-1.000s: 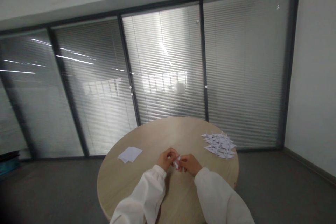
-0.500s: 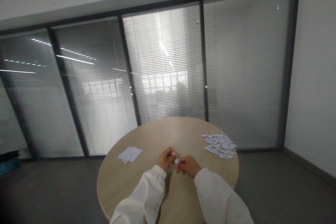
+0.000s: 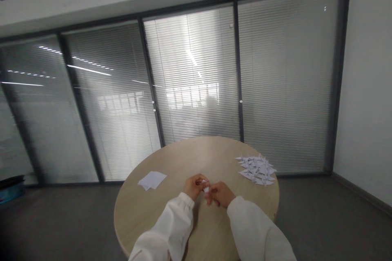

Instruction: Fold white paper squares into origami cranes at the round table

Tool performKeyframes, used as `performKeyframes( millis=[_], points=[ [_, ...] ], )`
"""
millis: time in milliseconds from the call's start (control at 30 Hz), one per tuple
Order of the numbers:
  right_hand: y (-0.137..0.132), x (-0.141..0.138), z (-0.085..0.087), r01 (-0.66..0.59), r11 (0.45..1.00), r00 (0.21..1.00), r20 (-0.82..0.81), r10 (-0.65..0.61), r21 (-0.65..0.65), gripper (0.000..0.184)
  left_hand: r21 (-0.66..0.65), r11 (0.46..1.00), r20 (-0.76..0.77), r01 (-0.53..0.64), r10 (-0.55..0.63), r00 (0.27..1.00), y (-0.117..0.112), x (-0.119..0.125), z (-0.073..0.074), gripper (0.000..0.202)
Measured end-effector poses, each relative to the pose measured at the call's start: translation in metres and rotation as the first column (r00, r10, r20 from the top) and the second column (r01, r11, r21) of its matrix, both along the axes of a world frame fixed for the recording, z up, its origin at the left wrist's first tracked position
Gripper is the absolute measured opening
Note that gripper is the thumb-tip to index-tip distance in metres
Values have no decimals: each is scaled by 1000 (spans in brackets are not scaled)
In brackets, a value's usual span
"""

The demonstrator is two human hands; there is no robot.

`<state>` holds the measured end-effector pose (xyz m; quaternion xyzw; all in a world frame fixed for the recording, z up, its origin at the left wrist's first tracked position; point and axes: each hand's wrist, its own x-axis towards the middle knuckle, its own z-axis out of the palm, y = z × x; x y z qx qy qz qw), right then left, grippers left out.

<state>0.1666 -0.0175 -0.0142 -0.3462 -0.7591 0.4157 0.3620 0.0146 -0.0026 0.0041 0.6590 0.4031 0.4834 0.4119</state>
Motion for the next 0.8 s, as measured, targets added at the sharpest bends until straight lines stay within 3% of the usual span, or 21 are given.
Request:
performKeyframes(
  millis=[233,567,700,800],
  points=[
    [-2,1,3,30,1000,998,-55,-29,9,35,-120,991,164,50,-30,986,-1,-2,8,45],
    [-4,0,8,-37,997,990,-139,27,-64,36,-173,984,200,-32,67,978,-5,0,15,39],
    [0,2,7,8,999,989,-148,-16,-53,37,-182,983,223,29,13,975,-6,0,14,46],
    [4,4,4,45,997,983,-175,-54,-55,38,-167,983,212,72,-36,977,-6,0,10,39]
  ],
)
